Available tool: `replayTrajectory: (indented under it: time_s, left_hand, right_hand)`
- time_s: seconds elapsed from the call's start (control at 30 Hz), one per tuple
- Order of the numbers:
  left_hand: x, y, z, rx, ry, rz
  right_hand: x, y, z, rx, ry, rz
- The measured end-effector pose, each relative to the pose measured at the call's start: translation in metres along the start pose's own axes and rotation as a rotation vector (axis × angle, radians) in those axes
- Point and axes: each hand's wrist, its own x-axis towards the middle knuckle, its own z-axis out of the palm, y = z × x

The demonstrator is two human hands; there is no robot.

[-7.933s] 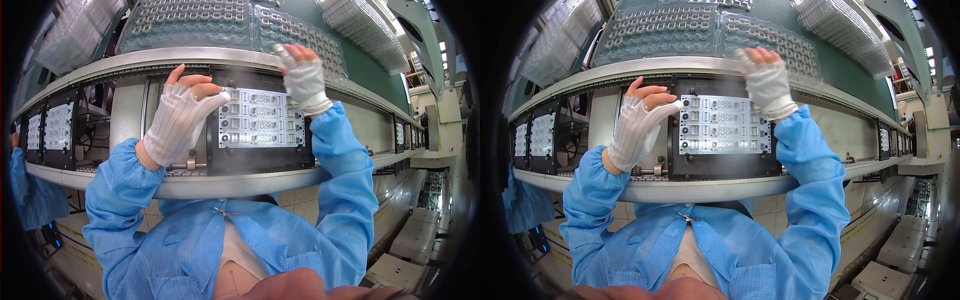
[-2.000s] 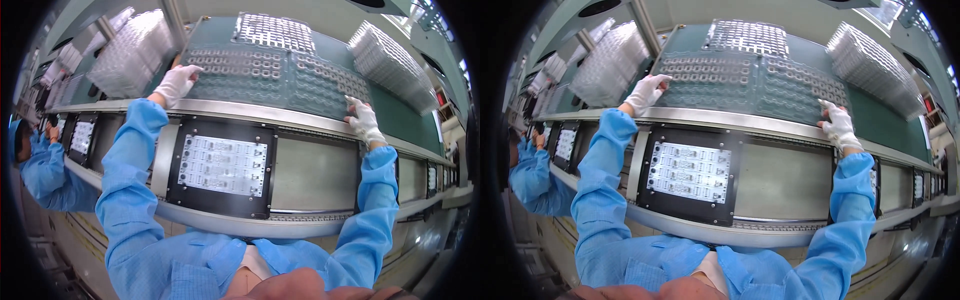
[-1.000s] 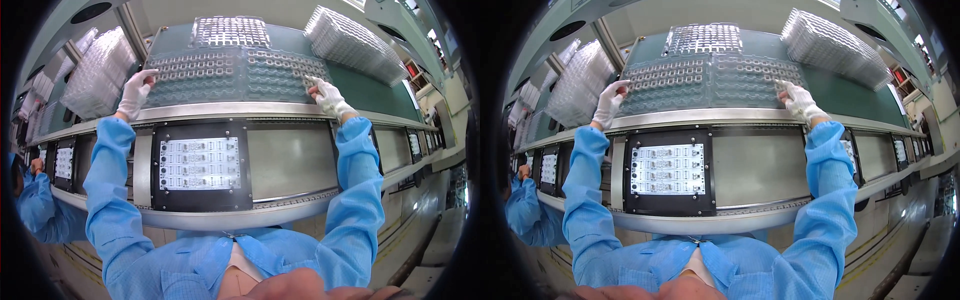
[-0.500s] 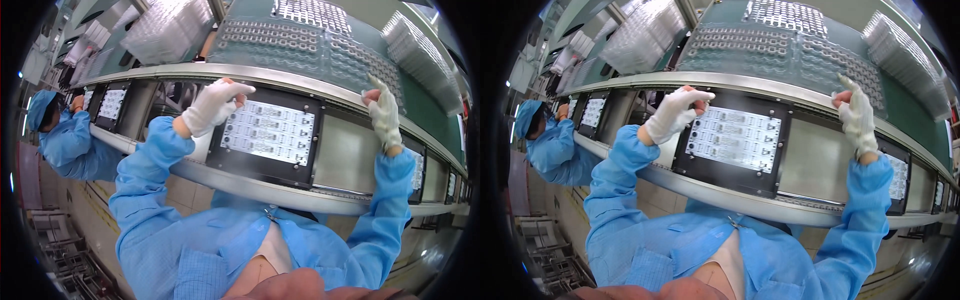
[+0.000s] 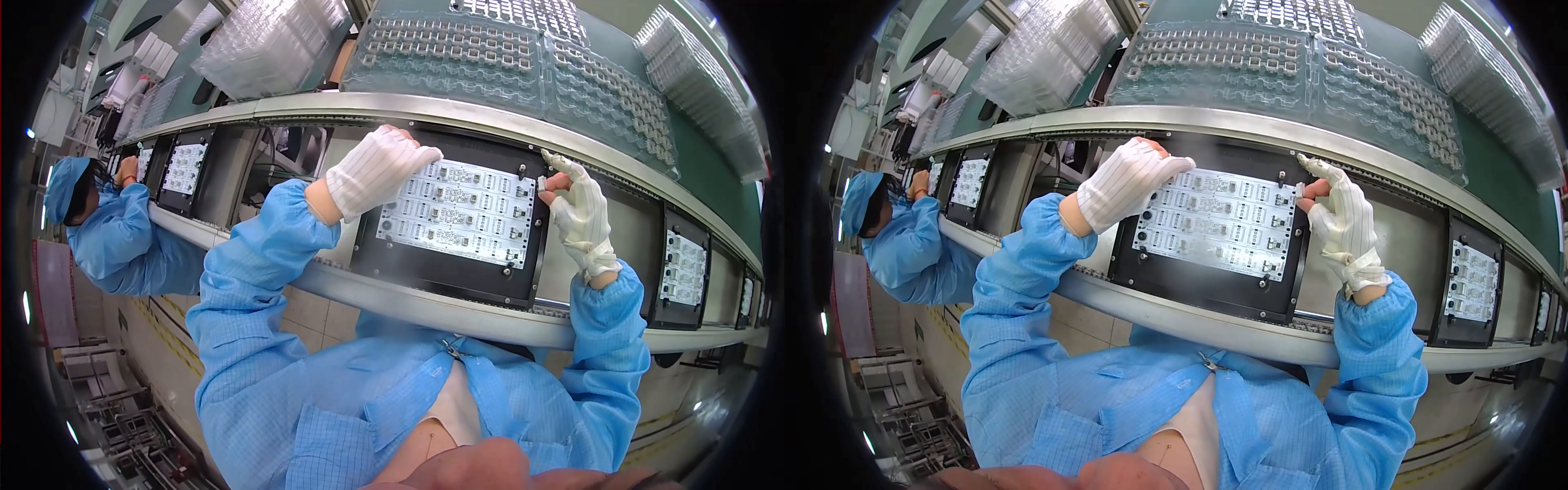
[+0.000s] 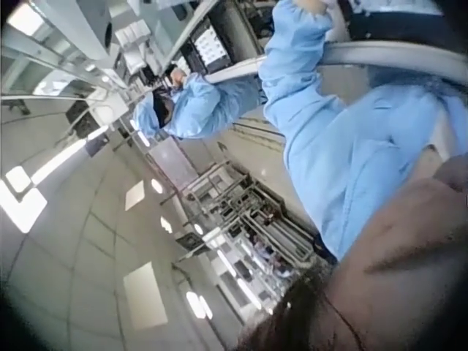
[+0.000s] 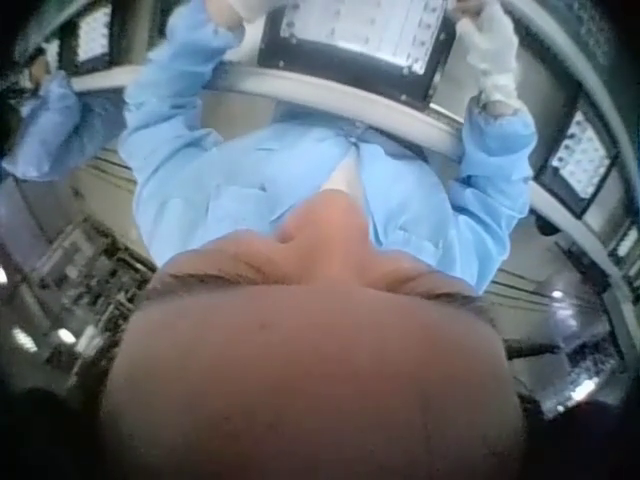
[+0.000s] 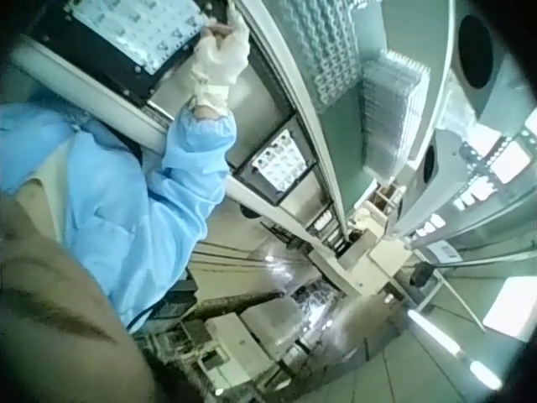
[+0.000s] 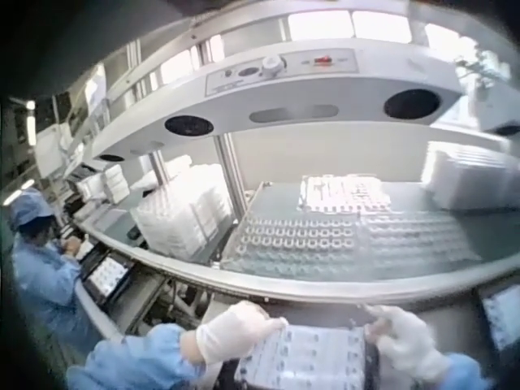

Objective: Assembling small electronic components onto printed circuit boards on a factory production line.

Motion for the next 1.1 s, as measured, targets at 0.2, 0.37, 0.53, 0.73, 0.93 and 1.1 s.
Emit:
replayTrajectory:
  time_s: [0.2, 0.37, 0.53, 0.73, 0.93, 1.1]
  left_hand:
    - [0.012, 0.002, -0.011, 0.103, -0.150, 0.060]
    - [0.008, -0.007, -0.010, -0.069, -0.210, 0.046]
    - [0.013, -0.013, -0.014, -0.243, -0.211, 0.001]
    - [0.010, -0.014, -0.014, -0.433, -0.193, -0.123]
    - [0.011, -0.009, -0.008, -0.253, -0.092, 0.038]
    - [-0.002, -0.004, -0.001, -0.236, -0.009, 0.005]
  right_hand:
    - [-0.003, -0.004, 0.001, 0.002, 0.003, -0.018]
    - [-0.008, -0.010, 0.002, 0.132, -0.041, 0.055]
    - [-0.011, -0.016, 0.003, 0.069, -0.052, 0.006]
    - [-0.013, -0.026, 0.004, 0.115, -0.096, 0.074]
    - [-0.012, -0.043, -0.001, 0.070, -0.126, 0.076]
    - [-0.007, -0.038, 0.010, 0.194, -0.024, 0.124]
